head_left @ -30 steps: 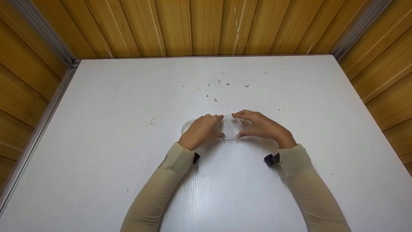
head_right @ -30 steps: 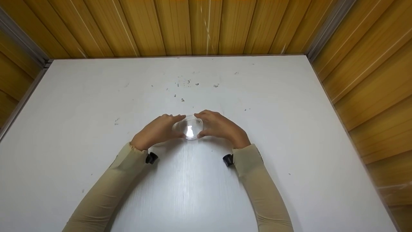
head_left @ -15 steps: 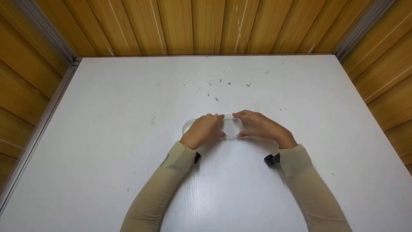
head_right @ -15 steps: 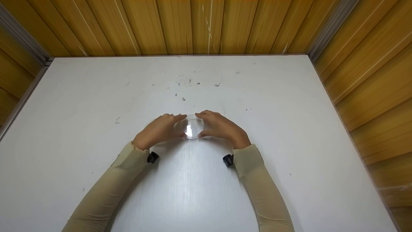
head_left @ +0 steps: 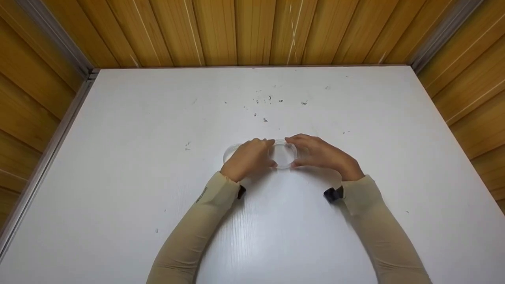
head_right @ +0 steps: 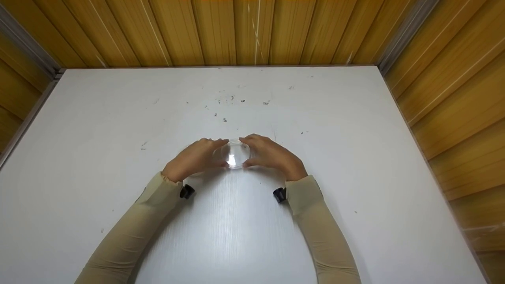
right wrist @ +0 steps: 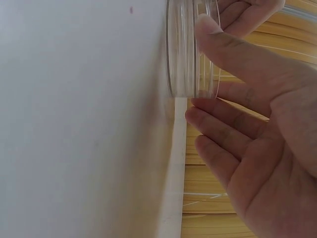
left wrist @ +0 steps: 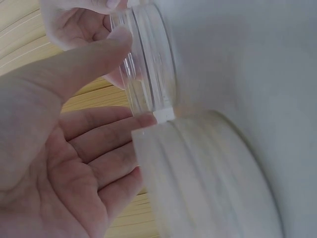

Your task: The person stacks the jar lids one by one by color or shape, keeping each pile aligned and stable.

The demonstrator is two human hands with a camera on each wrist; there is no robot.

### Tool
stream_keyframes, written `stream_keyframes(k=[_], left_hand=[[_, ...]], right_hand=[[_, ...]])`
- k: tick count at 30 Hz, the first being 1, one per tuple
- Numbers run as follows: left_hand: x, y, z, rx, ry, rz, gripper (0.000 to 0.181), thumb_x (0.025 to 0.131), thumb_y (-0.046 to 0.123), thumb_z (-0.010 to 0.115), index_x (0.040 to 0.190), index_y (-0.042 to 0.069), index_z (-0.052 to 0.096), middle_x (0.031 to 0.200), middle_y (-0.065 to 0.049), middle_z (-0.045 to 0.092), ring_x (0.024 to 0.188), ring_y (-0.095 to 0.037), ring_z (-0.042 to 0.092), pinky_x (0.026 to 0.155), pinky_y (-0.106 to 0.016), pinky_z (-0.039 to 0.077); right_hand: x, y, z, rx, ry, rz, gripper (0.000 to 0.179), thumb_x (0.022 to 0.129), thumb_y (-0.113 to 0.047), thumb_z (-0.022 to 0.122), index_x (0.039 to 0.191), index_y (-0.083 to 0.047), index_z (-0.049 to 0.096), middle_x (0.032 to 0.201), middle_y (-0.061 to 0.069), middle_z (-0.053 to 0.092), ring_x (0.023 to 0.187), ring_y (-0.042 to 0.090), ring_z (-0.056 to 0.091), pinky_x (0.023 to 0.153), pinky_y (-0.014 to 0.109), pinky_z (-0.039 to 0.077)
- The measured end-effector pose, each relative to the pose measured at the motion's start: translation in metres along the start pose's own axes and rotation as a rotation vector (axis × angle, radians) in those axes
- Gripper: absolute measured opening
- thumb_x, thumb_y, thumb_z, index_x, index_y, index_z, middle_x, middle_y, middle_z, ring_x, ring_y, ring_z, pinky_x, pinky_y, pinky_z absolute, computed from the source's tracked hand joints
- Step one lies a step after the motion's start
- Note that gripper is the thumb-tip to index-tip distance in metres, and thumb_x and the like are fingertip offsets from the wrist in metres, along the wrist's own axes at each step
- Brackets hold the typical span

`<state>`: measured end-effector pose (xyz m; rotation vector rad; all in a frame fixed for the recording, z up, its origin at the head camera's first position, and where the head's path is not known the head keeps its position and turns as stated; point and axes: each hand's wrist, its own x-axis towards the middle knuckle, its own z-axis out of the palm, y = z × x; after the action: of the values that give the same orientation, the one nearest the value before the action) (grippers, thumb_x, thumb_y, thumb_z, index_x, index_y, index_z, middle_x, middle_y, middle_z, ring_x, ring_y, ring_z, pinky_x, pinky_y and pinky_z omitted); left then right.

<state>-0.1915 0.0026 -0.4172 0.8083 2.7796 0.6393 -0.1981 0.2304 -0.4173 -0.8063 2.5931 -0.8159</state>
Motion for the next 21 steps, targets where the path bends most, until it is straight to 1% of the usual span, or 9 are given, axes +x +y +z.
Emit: stream_keyframes(k=[3, 9, 10, 12, 14, 16, 17, 19, 21], left_hand=[[0.000, 0.000, 0.000, 0.003, -0.008, -0.002, 0.044, 0.078, 0.021, 0.079, 0.116, 0.006, 0.064, 0.092, -0.006, 0.069, 0.086, -0.023, 0.064, 0.074, -0.035, 0.051], [-0.003, 0.000, -0.002, 0.038, -0.002, 0.018, 0.046, 0.079, 0.023, 0.079, 0.118, 0.005, 0.062, 0.098, -0.009, 0.070, 0.090, -0.024, 0.066, 0.075, -0.038, 0.054], [-0.004, 0.000, -0.002, 0.038, -0.002, 0.023, 0.048, 0.079, 0.024, 0.079, 0.119, 0.005, 0.062, 0.100, -0.009, 0.070, 0.091, -0.024, 0.066, 0.077, -0.038, 0.054], [-0.005, -0.001, -0.005, 0.044, -0.004, 0.035, 0.053, 0.080, 0.026, 0.078, 0.125, 0.005, 0.060, 0.109, -0.009, 0.070, 0.100, -0.024, 0.066, 0.088, -0.038, 0.053], [-0.006, -0.002, -0.009, 0.052, -0.003, 0.045, 0.058, 0.082, 0.029, 0.077, 0.131, 0.006, 0.057, 0.123, -0.010, 0.066, 0.113, -0.025, 0.062, 0.101, -0.041, 0.047], [-0.008, -0.004, -0.015, 0.050, 0.005, 0.039, 0.063, 0.084, 0.032, 0.074, 0.138, 0.008, 0.052, 0.139, -0.011, 0.055, 0.128, -0.027, 0.053, 0.113, -0.046, 0.034], [-0.008, -0.005, -0.018, 0.046, 0.013, 0.034, 0.065, 0.086, 0.034, 0.072, 0.141, 0.009, 0.049, 0.145, -0.010, 0.049, 0.134, -0.028, 0.046, 0.116, -0.050, 0.027], [-0.009, -0.007, -0.024, 0.027, 0.033, 0.018, 0.067, 0.087, 0.036, 0.070, 0.144, 0.013, 0.045, 0.153, -0.010, 0.037, 0.142, -0.031, 0.033, 0.117, -0.058, 0.017], [-0.010, -0.009, -0.029, 0.015, 0.071, 0.009, 0.067, 0.088, 0.038, 0.068, 0.146, 0.016, 0.042, 0.157, -0.008, 0.030, 0.145, -0.034, 0.025, 0.114, -0.065, 0.011]], right_hand=[[0.000, 0.000, 0.000, -0.010, -0.007, 0.004, 0.076, 0.079, -0.028, 0.079, 0.143, -0.004, 0.045, 0.142, 0.014, 0.048, 0.131, 0.031, 0.045, 0.110, 0.048, 0.036], [0.000, 0.000, 0.000, -0.046, -0.005, -0.028, 0.079, 0.078, -0.029, 0.080, 0.143, -0.004, 0.044, 0.143, 0.014, 0.048, 0.132, 0.031, 0.045, 0.111, 0.047, 0.036], [0.000, 0.000, 0.000, -0.045, -0.003, -0.036, 0.079, 0.078, -0.029, 0.080, 0.143, -0.004, 0.043, 0.144, 0.014, 0.047, 0.133, 0.031, 0.044, 0.111, 0.047, 0.036], [-0.001, 0.000, 0.000, -0.038, -0.004, -0.041, 0.080, 0.078, -0.030, 0.080, 0.144, -0.005, 0.042, 0.145, 0.013, 0.046, 0.134, 0.031, 0.043, 0.111, 0.048, 0.035], [-0.001, 0.001, -0.001, -0.018, -0.002, -0.036, 0.080, 0.079, -0.033, 0.078, 0.146, -0.007, 0.041, 0.146, 0.013, 0.045, 0.135, 0.031, 0.043, 0.112, 0.049, 0.034], [-0.002, 0.001, -0.003, 0.008, 0.002, -0.015, 0.080, 0.081, -0.037, 0.076, 0.147, -0.011, 0.040, 0.148, 0.012, 0.043, 0.136, 0.030, 0.042, 0.112, 0.049, 0.033], [-0.002, 0.001, -0.004, 0.021, 0.004, -0.002, 0.079, 0.082, -0.040, 0.074, 0.148, -0.012, 0.039, 0.150, 0.011, 0.041, 0.137, 0.030, 0.040, 0.113, 0.050, 0.032], [-0.001, 0.001, -0.006, 0.048, 0.010, 0.023, 0.077, 0.085, -0.044, 0.069, 0.149, -0.015, 0.037, 0.152, 0.010, 0.038, 0.140, 0.030, 0.036, 0.114, 0.051, 0.029], [-0.001, 0.001, -0.008, 0.061, 0.015, 0.051, 0.075, 0.088, -0.048, 0.064, 0.150, -0.018, 0.034, 0.155, 0.008, 0.034, 0.143, 0.029, 0.030, 0.116, 0.052, 0.025]])
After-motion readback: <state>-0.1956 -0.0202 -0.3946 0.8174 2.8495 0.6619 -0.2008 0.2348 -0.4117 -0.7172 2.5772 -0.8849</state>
